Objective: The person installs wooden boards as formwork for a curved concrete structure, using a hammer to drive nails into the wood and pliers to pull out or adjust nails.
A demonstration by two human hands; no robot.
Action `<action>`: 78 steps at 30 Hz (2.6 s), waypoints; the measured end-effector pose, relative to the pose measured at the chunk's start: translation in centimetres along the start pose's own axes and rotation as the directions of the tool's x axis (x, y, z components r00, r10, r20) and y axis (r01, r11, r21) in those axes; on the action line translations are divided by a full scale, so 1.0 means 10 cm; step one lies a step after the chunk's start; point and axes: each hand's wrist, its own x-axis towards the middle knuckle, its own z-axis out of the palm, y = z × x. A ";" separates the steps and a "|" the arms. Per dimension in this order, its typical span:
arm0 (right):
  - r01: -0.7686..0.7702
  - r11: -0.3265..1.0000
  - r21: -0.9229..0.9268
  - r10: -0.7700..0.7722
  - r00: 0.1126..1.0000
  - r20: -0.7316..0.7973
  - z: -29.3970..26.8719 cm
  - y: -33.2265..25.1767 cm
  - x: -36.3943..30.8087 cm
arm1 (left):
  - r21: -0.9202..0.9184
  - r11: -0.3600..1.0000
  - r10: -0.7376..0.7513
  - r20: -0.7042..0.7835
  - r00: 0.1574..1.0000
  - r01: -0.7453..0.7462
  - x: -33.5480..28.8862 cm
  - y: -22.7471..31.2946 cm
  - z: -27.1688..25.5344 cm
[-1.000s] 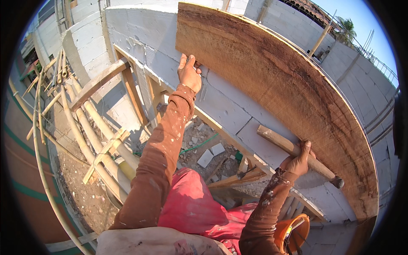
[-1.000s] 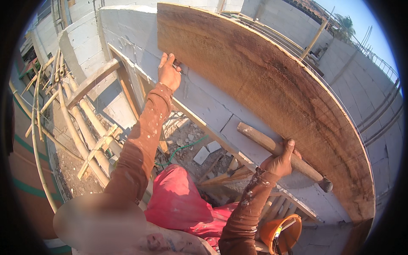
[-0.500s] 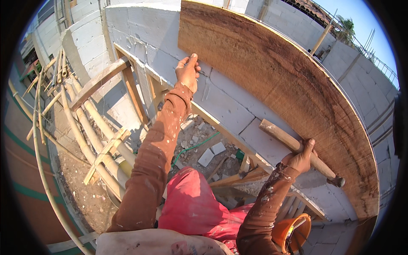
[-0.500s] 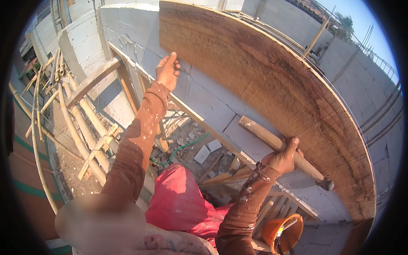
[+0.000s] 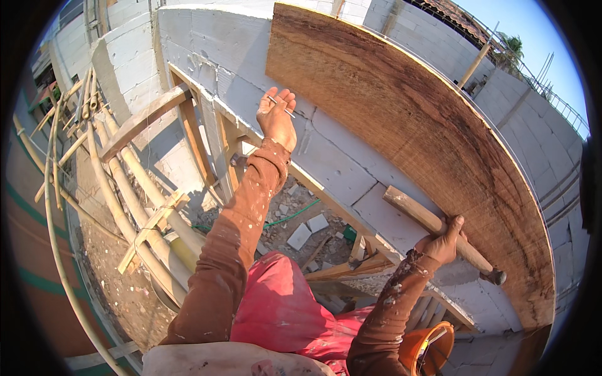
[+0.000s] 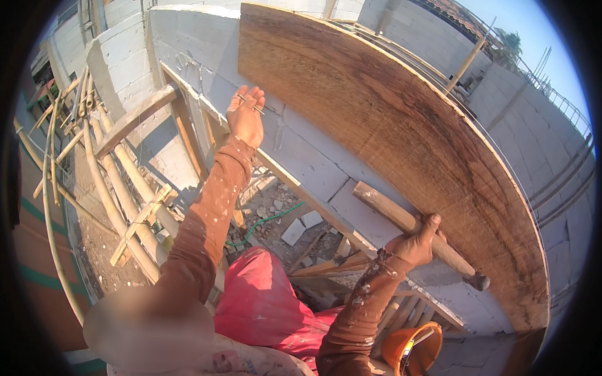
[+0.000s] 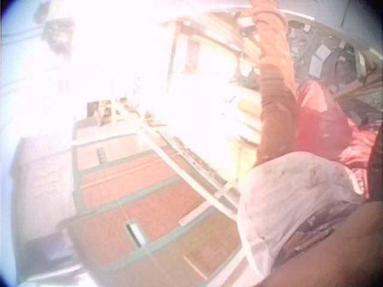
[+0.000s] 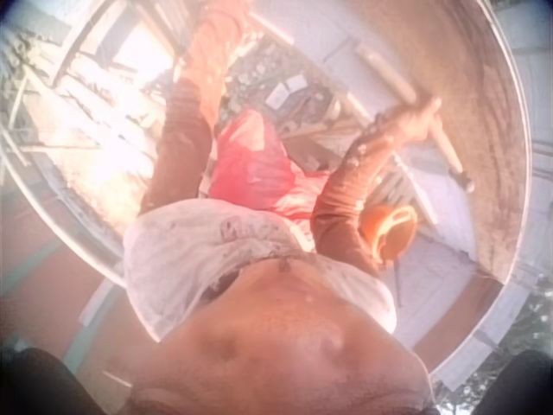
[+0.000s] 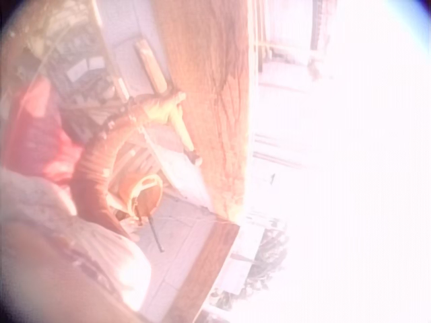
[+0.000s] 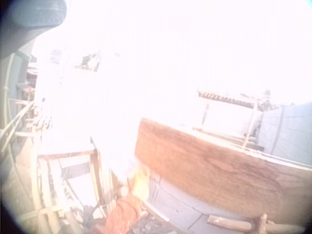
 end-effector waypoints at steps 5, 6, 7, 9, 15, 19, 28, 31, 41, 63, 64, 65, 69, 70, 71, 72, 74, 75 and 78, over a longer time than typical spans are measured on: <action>-0.020 1.000 -0.006 0.020 1.000 -0.007 0.02 -0.03 -0.01 | -0.099 0.984 0.149 0.027 0.989 -0.145 0.04 0.10 0.11; -0.024 1.000 -0.003 0.024 1.000 -0.002 0.02 -0.04 -0.02 | -0.160 0.974 0.160 0.001 0.987 -0.158 0.07 0.13 0.17; -0.032 0.999 -0.018 0.032 0.999 -0.007 0.01 -0.05 -0.02 | -0.148 0.983 0.104 -0.045 0.994 -0.109 0.12 0.11 0.20; -0.020 0.999 -0.034 0.019 1.000 -0.010 0.01 -0.06 -0.01 | -0.097 0.992 0.065 -0.135 0.989 -0.078 0.10 0.11 0.29; -0.017 1.000 -0.022 0.017 1.000 0.021 -0.06 -0.01 0.06 | -0.227 0.973 -0.025 -0.267 0.963 -0.038 0.16 -0.09 0.36; -0.027 1.000 -0.001 0.027 0.999 0.036 -0.07 -0.01 0.07 | -0.295 0.955 -0.038 -0.232 0.972 -0.033 0.12 -0.10 0.38; -0.035 0.999 0.020 0.033 0.998 0.061 -0.07 -0.02 0.08 | -0.297 0.955 -0.058 -0.179 0.982 0.003 0.16 -0.08 0.34; -0.042 0.999 0.014 0.041 0.998 0.046 -0.02 -0.04 0.03 | -0.275 0.960 0.003 -0.165 0.986 -0.049 0.23 -0.11 0.30; -0.060 0.998 -0.005 0.060 0.996 0.065 -0.09 -0.04 0.09 | -0.139 0.940 0.288 -0.172 0.942 -0.312 -0.18 0.00 0.46; 0.016 0.997 -0.069 -0.008 0.993 0.117 -0.07 -0.01 0.04 | 0.160 0.840 0.540 -0.325 0.776 -0.518 -0.12 -0.33 0.75; 0.023 0.999 -0.043 -0.017 0.992 0.123 -0.07 0.00 0.04 | 0.141 0.833 0.550 -0.320 0.771 -0.536 -0.12 -0.33 0.79; 0.033 0.998 -0.055 -0.026 0.991 0.130 -0.10 -0.04 0.06 | 0.154 0.834 0.550 -0.316 0.773 -0.530 -0.14 -0.36 0.83; 0.032 0.992 -0.125 -0.016 0.991 0.130 -0.09 -0.10 0.00 | 0.149 0.803 0.591 -0.331 0.736 -0.577 -0.14 -0.44 0.82; 0.014 0.985 -0.170 0.005 0.994 0.108 -0.08 -0.13 -0.01 | 0.123 0.792 0.601 -0.330 0.728 -0.598 -0.12 -0.44 0.83; 0.037 0.981 -0.191 -0.006 0.987 0.162 -0.12 -0.13 -0.03 | 0.121 0.795 0.595 -0.345 0.726 -0.594 -0.11 -0.44 0.81; 0.047 0.979 -0.198 -0.012 0.984 0.176 -0.14 -0.15 -0.07 | 0.107 0.784 0.607 -0.335 0.721 -0.611 -0.10 -0.43 0.79; 0.090 0.976 -0.197 -0.047 0.976 0.213 -0.19 -0.21 -0.26 | 0.095 0.781 0.610 -0.333 0.719 -0.618 -0.09 -0.42 0.78; 0.109 0.963 -0.247 -0.024 0.946 0.323 -0.30 -0.24 -0.29 | 0.085 0.780 0.611 -0.318 0.725 -0.620 -0.10 -0.43 0.79; 0.173 0.890 -0.422 0.128 0.794 0.594 -0.49 -0.51 -0.38 | 0.082 0.782 0.610 -0.307 0.731 -0.618 -0.12 -0.44 0.81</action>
